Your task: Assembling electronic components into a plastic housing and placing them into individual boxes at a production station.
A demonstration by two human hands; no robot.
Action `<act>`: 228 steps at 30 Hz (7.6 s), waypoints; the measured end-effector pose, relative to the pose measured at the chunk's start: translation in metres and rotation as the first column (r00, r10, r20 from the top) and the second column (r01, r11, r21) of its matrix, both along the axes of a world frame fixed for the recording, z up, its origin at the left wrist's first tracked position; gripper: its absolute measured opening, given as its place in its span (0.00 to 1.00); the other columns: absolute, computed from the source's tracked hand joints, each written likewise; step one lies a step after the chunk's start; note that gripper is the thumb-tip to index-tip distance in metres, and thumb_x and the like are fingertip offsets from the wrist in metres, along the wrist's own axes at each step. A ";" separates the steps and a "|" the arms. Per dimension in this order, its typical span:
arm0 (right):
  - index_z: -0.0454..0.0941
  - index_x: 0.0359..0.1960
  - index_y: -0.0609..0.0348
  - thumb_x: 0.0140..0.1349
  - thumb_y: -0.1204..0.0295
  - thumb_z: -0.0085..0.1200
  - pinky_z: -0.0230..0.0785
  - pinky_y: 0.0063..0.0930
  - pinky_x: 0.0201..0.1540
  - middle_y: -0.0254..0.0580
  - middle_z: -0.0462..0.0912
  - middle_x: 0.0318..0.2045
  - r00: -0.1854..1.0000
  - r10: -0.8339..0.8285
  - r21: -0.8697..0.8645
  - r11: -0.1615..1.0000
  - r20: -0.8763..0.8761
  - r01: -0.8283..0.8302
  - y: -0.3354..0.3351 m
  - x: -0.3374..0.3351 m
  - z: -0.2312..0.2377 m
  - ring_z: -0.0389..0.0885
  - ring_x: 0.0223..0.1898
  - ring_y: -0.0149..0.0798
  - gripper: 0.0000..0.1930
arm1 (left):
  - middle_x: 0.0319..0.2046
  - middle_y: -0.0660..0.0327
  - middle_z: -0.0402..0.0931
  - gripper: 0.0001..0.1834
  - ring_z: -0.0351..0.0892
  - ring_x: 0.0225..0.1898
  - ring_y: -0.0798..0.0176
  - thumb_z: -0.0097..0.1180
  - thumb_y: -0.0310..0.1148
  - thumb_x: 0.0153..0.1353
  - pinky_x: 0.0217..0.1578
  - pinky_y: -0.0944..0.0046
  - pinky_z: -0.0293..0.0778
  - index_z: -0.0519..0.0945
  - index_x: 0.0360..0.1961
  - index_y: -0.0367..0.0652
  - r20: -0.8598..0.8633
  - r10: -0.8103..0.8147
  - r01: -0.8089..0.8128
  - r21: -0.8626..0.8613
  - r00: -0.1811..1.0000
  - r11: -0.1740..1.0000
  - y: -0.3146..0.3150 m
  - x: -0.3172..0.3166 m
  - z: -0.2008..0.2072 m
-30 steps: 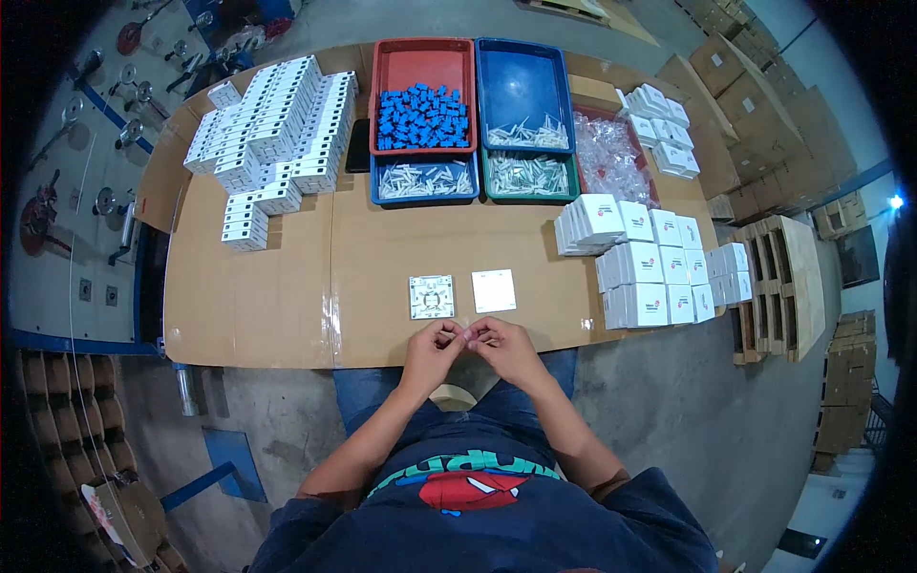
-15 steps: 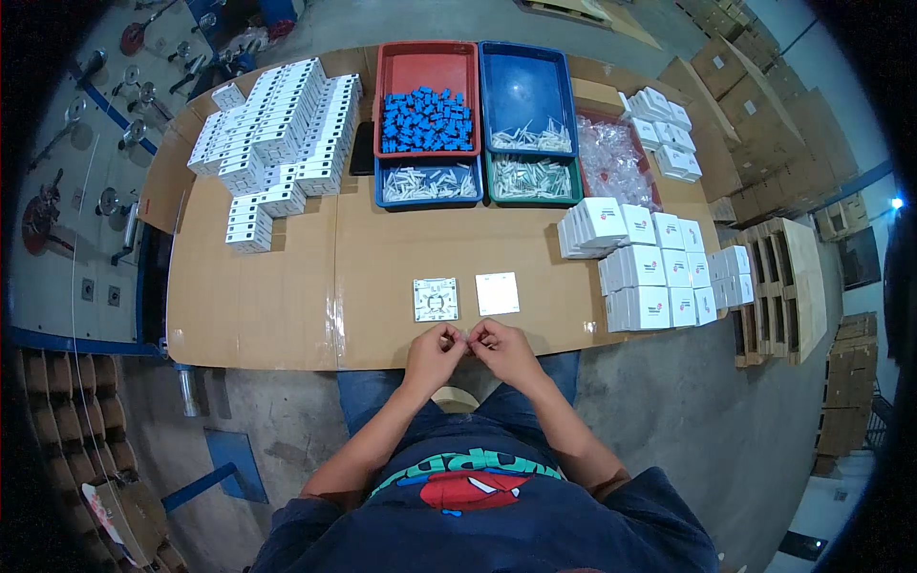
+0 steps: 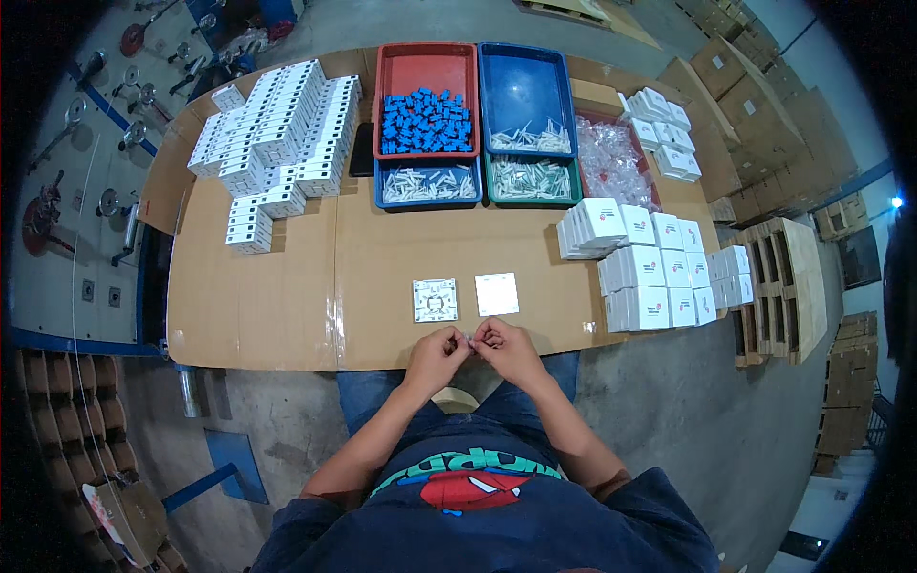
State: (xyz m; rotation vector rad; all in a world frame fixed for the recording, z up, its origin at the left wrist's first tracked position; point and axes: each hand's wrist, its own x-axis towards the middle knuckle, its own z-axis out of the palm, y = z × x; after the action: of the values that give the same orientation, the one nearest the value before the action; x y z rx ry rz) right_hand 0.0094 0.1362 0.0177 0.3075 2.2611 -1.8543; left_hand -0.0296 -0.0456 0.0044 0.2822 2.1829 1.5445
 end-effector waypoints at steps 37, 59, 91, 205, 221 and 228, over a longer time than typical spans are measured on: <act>0.84 0.43 0.63 0.68 0.75 0.58 0.67 0.21 0.28 0.34 0.85 0.29 0.956 0.291 -0.045 0.955 -0.029 -0.292 0.004 -0.002 0.020 0.77 0.28 0.23 0.06 | 0.23 0.71 0.65 0.37 0.59 0.22 0.75 0.33 0.65 0.75 0.25 0.73 0.59 0.79 0.39 0.41 0.490 -0.246 0.135 0.251 0.836 0.958 -0.017 0.001 0.007; 0.85 0.50 0.60 0.69 0.73 0.58 0.67 0.21 0.34 0.32 0.81 0.34 0.926 0.359 0.131 0.930 -0.117 -0.344 0.013 -0.014 0.050 0.75 0.34 0.23 0.11 | 0.25 0.76 0.58 0.25 0.54 0.24 0.78 0.43 0.59 0.76 0.24 0.74 0.54 0.75 0.41 0.48 0.484 -0.312 0.075 0.448 0.818 0.891 -0.016 -0.009 0.004; 0.85 0.45 0.59 0.62 0.69 0.60 0.78 0.39 0.41 0.52 0.88 0.36 0.954 0.056 0.634 0.758 -0.295 0.151 0.143 -0.178 0.068 0.88 0.38 0.50 0.12 | 0.45 0.60 0.79 0.18 0.80 0.47 0.66 0.63 0.24 0.65 0.50 0.65 0.77 0.74 0.54 0.36 -0.199 0.388 -0.350 0.202 0.900 0.915 -0.046 -0.048 -0.080; 0.78 0.40 0.56 0.61 0.70 0.56 0.79 0.49 0.39 0.44 0.81 0.36 0.781 0.484 0.866 0.480 -0.394 0.140 0.021 -0.327 -0.072 0.83 0.43 0.52 0.07 | 0.37 0.55 0.80 0.23 0.79 0.39 0.51 0.73 0.42 0.54 0.42 0.52 0.73 0.80 0.44 0.39 -0.589 0.310 -0.423 -0.059 0.746 0.904 -0.043 -0.054 -0.054; 0.86 0.40 0.61 0.62 0.73 0.63 0.69 0.23 0.34 0.31 0.85 0.30 0.962 0.105 0.131 0.989 -0.253 -0.073 -0.012 -0.181 -0.045 0.73 0.29 0.24 0.07 | 0.36 0.55 0.79 0.24 0.78 0.39 0.49 0.73 0.43 0.54 0.42 0.51 0.73 0.79 0.44 0.40 -0.578 0.339 -0.420 -0.007 0.742 0.907 -0.044 -0.056 -0.055; 0.85 0.38 0.63 0.61 0.74 0.64 0.66 0.19 0.31 0.31 0.84 0.32 0.977 0.146 0.061 0.989 -0.158 -0.138 -0.056 -0.116 -0.033 0.70 0.27 0.24 0.06 | 0.38 0.55 0.79 0.23 0.78 0.42 0.49 0.73 0.41 0.53 0.43 0.52 0.73 0.79 0.45 0.40 -0.577 0.338 -0.408 0.010 0.743 0.913 -0.045 -0.054 -0.059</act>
State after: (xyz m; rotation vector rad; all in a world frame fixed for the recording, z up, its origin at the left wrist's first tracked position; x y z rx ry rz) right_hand -0.1063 0.0798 -0.0152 0.0005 2.3685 -1.8121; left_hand -0.0833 -0.0904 -0.0549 0.3091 2.9452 1.6831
